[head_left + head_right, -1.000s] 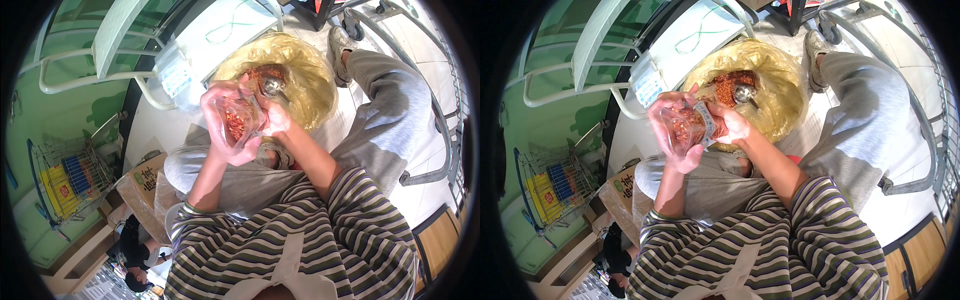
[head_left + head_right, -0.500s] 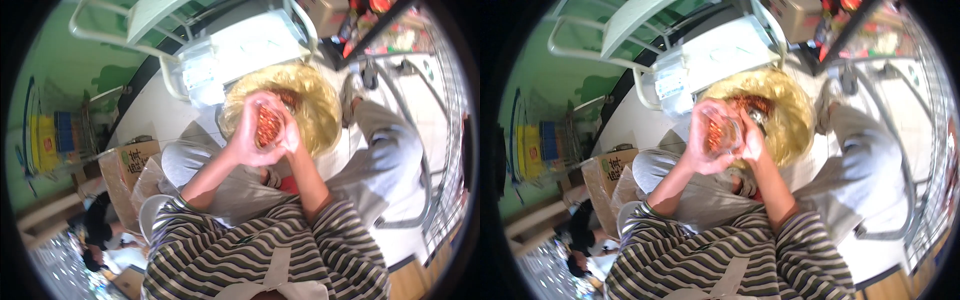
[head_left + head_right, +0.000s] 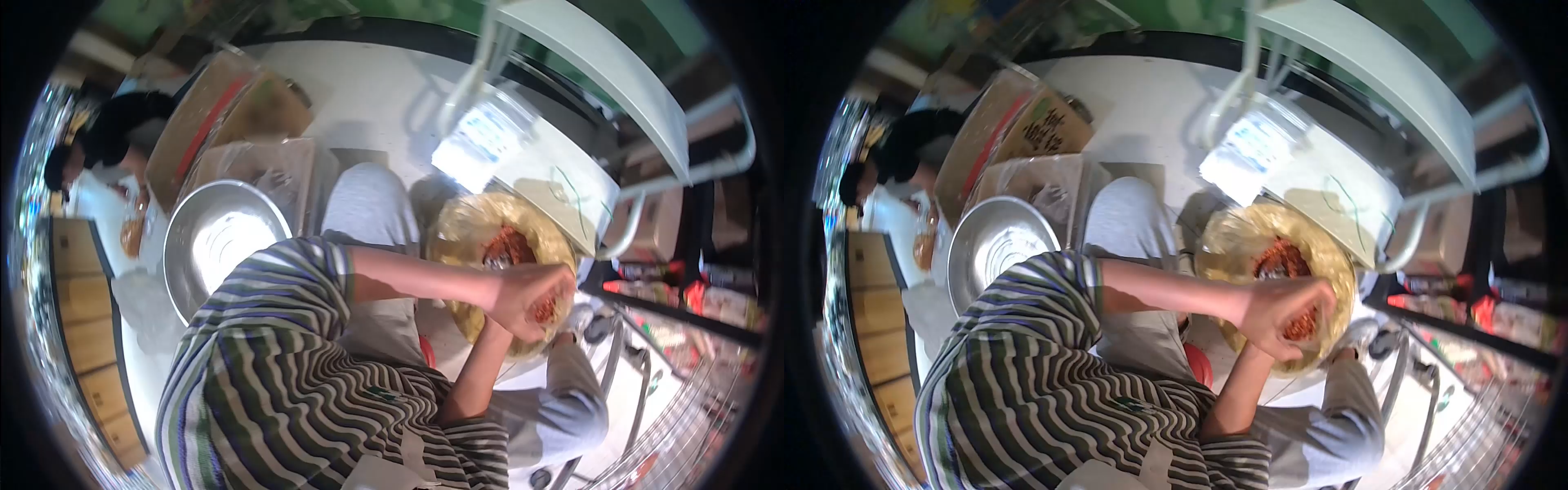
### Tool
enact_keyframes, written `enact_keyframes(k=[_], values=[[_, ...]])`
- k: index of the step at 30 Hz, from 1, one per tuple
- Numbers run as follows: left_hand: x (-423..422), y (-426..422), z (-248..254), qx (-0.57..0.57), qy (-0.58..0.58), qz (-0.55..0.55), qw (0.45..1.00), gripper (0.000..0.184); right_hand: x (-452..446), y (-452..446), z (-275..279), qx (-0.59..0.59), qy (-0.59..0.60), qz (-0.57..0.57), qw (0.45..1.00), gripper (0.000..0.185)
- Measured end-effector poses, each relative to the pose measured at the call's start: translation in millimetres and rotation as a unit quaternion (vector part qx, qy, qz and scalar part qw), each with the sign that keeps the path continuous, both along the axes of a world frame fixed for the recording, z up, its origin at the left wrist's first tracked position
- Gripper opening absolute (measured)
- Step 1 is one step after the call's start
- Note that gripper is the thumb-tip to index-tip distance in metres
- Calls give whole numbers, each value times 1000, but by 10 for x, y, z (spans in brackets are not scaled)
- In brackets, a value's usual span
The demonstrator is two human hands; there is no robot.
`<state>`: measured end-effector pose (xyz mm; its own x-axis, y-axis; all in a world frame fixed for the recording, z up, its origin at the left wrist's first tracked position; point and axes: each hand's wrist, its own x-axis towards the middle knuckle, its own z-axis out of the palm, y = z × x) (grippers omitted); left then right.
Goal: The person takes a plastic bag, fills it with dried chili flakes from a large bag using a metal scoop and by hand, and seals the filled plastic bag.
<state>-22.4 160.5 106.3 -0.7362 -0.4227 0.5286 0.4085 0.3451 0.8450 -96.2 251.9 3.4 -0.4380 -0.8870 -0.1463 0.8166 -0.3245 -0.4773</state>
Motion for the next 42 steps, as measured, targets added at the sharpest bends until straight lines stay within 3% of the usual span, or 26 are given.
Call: enact_keyframes(k=[2, 6, 9, 12, 15, 16, 19, 24, 27, 37, 42], values=[[86, -7, 108, 32, -64, 10, 997, 70, 22, 6, 26, 5, 5, 9, 1000, 32], [183, -99, 146, -17, -34, 38, 999, 77, 56, 10, -16, 15, 3, 13, 1000, 31], [345, -214, 197, 42, -47, -8, 998, 87, 75, -58, -55, 15, 6, 4, 1000, 30], [404, -227, 180, 161, 33, -14, 986, 101, 84, -152, -72, 6, 9, 11, 1000, 29], [460, -238, 150, 148, 37, 17, 988, 101, 118, -179, -53, 4, 8, 18, 1000, 28], [490, -270, 126, 78, -13, 36, 996, 98, 112, -188, -40, 4, 6, 19, 1000, 28], [534, -261, 110, 35, -6, 49, 998, 93, 141, -216, -60, 5, -5, 30, 1000, 27], [554, -257, 120, 44, -3, 56, 997, 70, 184, -186, -18, 3, -7, 45, 999, 25], [567, -240, 124, 21, -5, 69, 997, 69, 203, -172, 10, 8, -7, 50, 999, 24], [485, -183, 248, 127, 18, 30, 991, 63, 278, -170, 76, -8, -35, 45, 998, 21], [558, -167, 245, -65, 25, 5, 998, 65, 305, -163, 104, -22, -58, 33, 998, 20]])
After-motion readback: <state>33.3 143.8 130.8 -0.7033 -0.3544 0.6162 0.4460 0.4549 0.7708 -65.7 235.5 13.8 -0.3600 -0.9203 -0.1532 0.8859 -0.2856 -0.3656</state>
